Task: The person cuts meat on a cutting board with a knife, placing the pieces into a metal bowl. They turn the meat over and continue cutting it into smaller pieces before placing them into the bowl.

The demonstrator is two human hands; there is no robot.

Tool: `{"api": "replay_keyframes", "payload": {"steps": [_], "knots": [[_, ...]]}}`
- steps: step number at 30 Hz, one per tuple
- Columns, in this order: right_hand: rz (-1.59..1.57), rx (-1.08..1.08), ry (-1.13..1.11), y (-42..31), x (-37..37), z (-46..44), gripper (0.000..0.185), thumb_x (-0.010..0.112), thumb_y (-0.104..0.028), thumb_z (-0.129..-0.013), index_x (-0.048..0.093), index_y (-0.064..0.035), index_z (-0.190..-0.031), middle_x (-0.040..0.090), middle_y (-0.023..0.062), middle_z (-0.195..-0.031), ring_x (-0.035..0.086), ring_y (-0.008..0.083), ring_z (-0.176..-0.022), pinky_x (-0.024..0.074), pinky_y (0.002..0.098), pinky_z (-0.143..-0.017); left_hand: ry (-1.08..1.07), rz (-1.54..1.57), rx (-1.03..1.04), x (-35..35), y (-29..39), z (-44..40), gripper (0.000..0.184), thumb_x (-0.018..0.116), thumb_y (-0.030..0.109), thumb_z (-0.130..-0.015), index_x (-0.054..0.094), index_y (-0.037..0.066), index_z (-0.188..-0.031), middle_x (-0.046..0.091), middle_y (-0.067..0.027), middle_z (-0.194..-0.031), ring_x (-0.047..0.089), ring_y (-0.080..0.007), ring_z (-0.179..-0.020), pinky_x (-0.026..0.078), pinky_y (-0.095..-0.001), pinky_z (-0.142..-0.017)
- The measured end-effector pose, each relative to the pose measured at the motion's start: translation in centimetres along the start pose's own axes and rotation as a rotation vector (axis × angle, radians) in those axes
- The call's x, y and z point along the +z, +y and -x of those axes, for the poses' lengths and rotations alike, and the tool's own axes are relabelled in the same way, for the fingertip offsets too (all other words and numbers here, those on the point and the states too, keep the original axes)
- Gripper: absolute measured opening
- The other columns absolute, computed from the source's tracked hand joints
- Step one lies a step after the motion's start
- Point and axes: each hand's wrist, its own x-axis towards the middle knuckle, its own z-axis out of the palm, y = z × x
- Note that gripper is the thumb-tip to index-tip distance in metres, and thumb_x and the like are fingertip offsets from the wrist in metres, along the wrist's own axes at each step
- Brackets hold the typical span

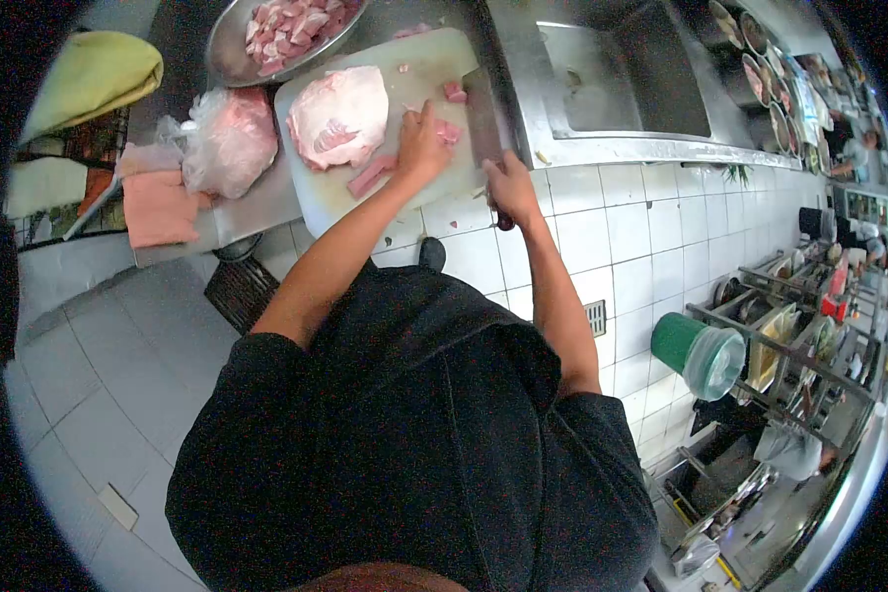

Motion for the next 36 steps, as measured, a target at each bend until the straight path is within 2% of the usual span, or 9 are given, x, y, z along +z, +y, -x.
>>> {"api": "replay_keyframes", "payload": {"steps": [5, 12, 16, 19, 24, 30, 34, 35, 36], "knots": [[-0.040, 0.080, -0.127, -0.7, -0.6, 2.1, 0.021, 0.056, -0.020, -0.099, 0.048, -0.0004, -0.097, 0.052, 0.0060, -0.063, 0.052, 0.0152, -0.044, 0.0428, 0.0313, -0.039, -0.066, 0.058, 0.035, 0.3, -0.5, -4.9, 0.106, 0.088, 0.026, -0.063, 0.032, 0.004, -0.150, 0.052, -0.0235, -0.124, 0.048, -0.0390, -0.116, 0.042, -0.0465, -0.100], [-0.224, 0.158, -0.177, -1.2, 1.3, 4.3, 0.020, 0.055, -0.020, -0.101, 0.049, -0.0017, -0.101, 0.052, 0.0040, -0.064, 0.051, 0.0137, -0.044, 0.0443, 0.0298, -0.041, -0.259, 0.064, -0.024, -0.1, 0.1, -5.8, 0.050, 0.071, 0.016, -0.074, 0.060, 0.002, -0.121, 0.063, -0.0166, -0.118, 0.050, -0.0377, -0.119, 0.043, -0.0462, -0.103], [-0.297, 0.171, -0.182, -3.4, 3.2, 4.8, 0.020, 0.056, -0.020, -0.101, 0.050, -0.0013, -0.106, 0.051, 0.0030, -0.064, 0.050, 0.0131, -0.044, 0.0441, 0.0296, -0.041, -0.268, 0.105, -0.115, -1.3, -1.0, -5.5, 0.049, 0.065, 0.013, -0.076, 0.059, 0.001, -0.123, 0.061, -0.0211, -0.122, 0.053, -0.0395, -0.117, 0.046, -0.0438, -0.102], [-0.272, 0.124, -0.207, -6.9, 5.2, 4.5, 0.020, 0.056, -0.019, -0.101, 0.051, -0.0016, -0.109, 0.050, 0.0021, -0.064, 0.050, 0.0125, -0.045, 0.0429, 0.0288, -0.040, -0.195, 0.105, -0.186, -5.0, -2.1, -6.8, 0.046, 0.066, 0.011, -0.073, 0.063, 0.000, -0.118, 0.066, -0.0207, -0.113, 0.062, -0.0372, -0.107, 0.051, -0.0423, -0.095], [-0.059, -0.242, -0.212, -16.2, 8.9, 0.5, 0.023, 0.060, -0.021, -0.096, 0.053, 0.0008, -0.101, 0.057, 0.0069, -0.069, 0.057, 0.0154, -0.051, 0.0444, 0.0318, -0.045, 0.069, 0.398, -0.045, -16.4, -3.5, -13.3, 0.035, 0.074, 0.015, -0.071, 0.070, 0.003, -0.104, 0.071, -0.0086, -0.092, 0.066, -0.0176, -0.087, 0.053, -0.0321, -0.077], [-0.141, -0.219, -0.046, -22.8, 11.4, 0.2, 0.033, 0.064, -0.026, -0.092, 0.057, 0.0040, -0.103, 0.063, 0.0132, -0.075, 0.066, 0.0206, -0.064, 0.0523, 0.0384, -0.058, 0.633, -0.222, 0.057, -21.7, -7.4, -18.7, 0.047, 0.067, 0.018, -0.080, 0.061, 0.001, -0.124, 0.066, -0.0225, -0.116, 0.061, -0.0382, -0.110, 0.047, -0.0448, -0.098], [-0.002, -0.211, 0.062, -15.9, 8.8, 1.1, 0.023, 0.059, -0.022, -0.096, 0.054, 0.0005, -0.099, 0.056, 0.0057, -0.070, 0.057, 0.0152, -0.052, 0.0446, 0.0334, -0.044, 0.088, 0.118, 0.280, -18.4, -4.7, -8.2, 0.041, 0.071, 0.013, -0.079, 0.067, 0.000, -0.117, 0.064, -0.0234, -0.122, 0.060, -0.0390, -0.115, 0.047, -0.0434, -0.099], [0.008, -0.176, 0.078, -14.2, 7.7, 2.7, 0.024, 0.060, -0.023, -0.097, 0.054, 0.0008, -0.098, 0.056, 0.0061, -0.069, 0.057, 0.0154, -0.053, 0.0451, 0.0339, -0.044, -0.117, 0.314, 0.050, -17.2, -3.3, -4.1, 0.037, 0.074, 0.013, -0.077, 0.068, 0.000, -0.111, 0.066, -0.0215, -0.115, 0.062, -0.0382, -0.109, 0.048, -0.0433, -0.096], [0.086, -0.159, 0.101, -11.7, 6.8, 3.6, 0.024, 0.060, -0.022, -0.096, 0.054, 0.0013, -0.097, 0.058, 0.0083, -0.069, 0.059, 0.0167, -0.053, 0.0463, 0.0340, -0.046, -0.153, 0.207, 0.118, -16.0, -3.0, -0.7, 0.037, 0.074, 0.012, -0.077, 0.068, -0.001, -0.111, 0.066, -0.0206, -0.111, 0.062, -0.0384, -0.106, 0.048, -0.0438, -0.095]]}}
